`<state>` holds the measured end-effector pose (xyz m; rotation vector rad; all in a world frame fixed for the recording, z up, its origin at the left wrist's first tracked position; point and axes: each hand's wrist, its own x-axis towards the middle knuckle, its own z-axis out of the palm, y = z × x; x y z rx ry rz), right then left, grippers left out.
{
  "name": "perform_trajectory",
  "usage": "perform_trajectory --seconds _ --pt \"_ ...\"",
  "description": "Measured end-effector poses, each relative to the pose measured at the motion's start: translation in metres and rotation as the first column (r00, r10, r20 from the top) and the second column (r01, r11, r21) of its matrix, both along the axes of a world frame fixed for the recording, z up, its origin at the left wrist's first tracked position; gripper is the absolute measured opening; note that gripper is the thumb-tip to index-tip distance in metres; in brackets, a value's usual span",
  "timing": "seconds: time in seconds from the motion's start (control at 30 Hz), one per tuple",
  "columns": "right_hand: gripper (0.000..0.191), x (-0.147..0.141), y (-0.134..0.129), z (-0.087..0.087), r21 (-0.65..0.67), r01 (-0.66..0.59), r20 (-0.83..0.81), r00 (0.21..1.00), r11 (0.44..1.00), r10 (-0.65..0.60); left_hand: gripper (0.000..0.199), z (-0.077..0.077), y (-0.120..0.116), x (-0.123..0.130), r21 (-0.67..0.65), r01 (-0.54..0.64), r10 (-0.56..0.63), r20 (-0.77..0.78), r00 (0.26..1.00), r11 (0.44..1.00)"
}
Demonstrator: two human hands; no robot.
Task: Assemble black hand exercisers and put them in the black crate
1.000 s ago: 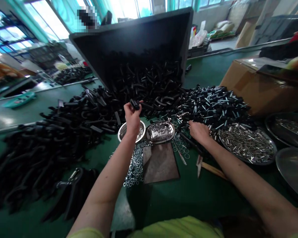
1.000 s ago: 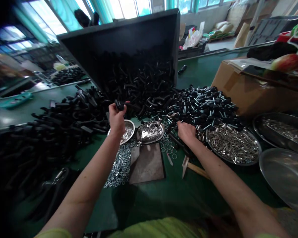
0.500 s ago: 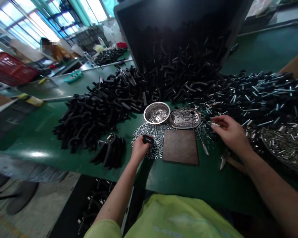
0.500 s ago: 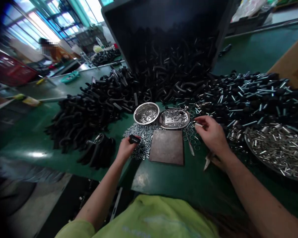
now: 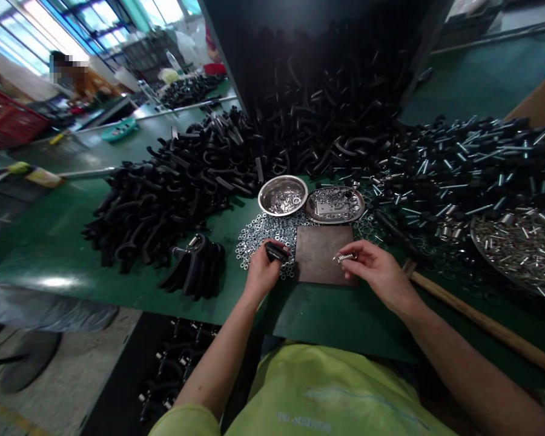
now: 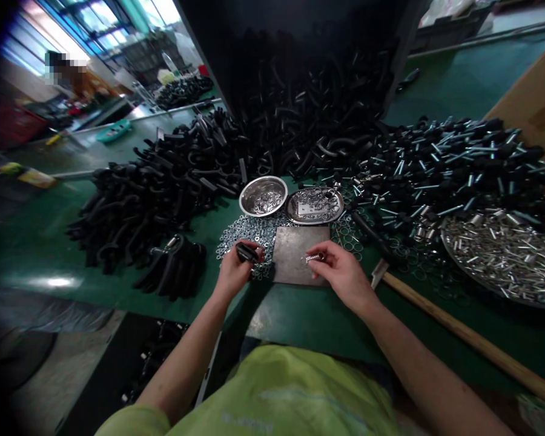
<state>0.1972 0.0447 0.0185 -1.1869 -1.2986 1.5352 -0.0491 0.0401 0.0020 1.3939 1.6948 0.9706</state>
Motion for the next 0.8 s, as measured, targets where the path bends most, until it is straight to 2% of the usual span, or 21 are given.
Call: perform_trajectory --seconds 0.03,0.1,0.17,0.27,0.4,0.57,0.7,0.8 --pt "0.025 -0.003 -0.003 0.004 -0.027 -0.020 -0.041 0.999 0.999 0.019 0.017 0.003 -0.003 0.007 -0.041 -0.005 0.013 0.192 0.981 0.999" --pt "0.024 -0.008 -0.007 0.010 -0.059 -0.057 -0.105 0.993 0.997 0.050 0.026 0.007 -0.009 0.023 -0.150 0.026 0.048 0.472 0.880 0.988" --pt "0.024 -0.012 -0.010 0.013 -0.086 -0.094 -0.146 0.986 0.992 0.081 0.032 0.011 -0.015 0.038 -0.235 0.080 0.074 0.582 0.810 0.969" --pt "0.024 -0.017 -0.011 0.013 -0.135 -0.137 -0.167 0.979 0.981 0.113 0.034 0.016 -0.021 0.052 -0.278 0.142 0.063 0.615 0.786 0.950" --pt "0.023 -0.018 -0.008 0.012 -0.164 -0.124 -0.144 0.984 0.979 0.100 0.032 0.019 -0.022 0.056 -0.292 0.146 0.082 0.646 0.759 0.945" --pt "0.025 -0.020 -0.004 0.011 -0.151 -0.079 -0.099 0.993 0.985 0.064 0.030 0.021 -0.021 0.052 -0.336 0.148 0.169 0.750 0.640 0.930" --pt "0.027 -0.022 -0.004 0.013 -0.143 -0.072 -0.076 0.995 0.987 0.062 0.026 0.022 -0.020 0.054 -0.362 0.090 0.251 0.785 0.566 0.928" --pt "0.026 -0.024 -0.004 0.015 -0.143 -0.065 -0.082 0.995 0.988 0.054 0.024 0.019 -0.021 0.057 -0.358 0.027 0.285 0.785 0.550 0.933"
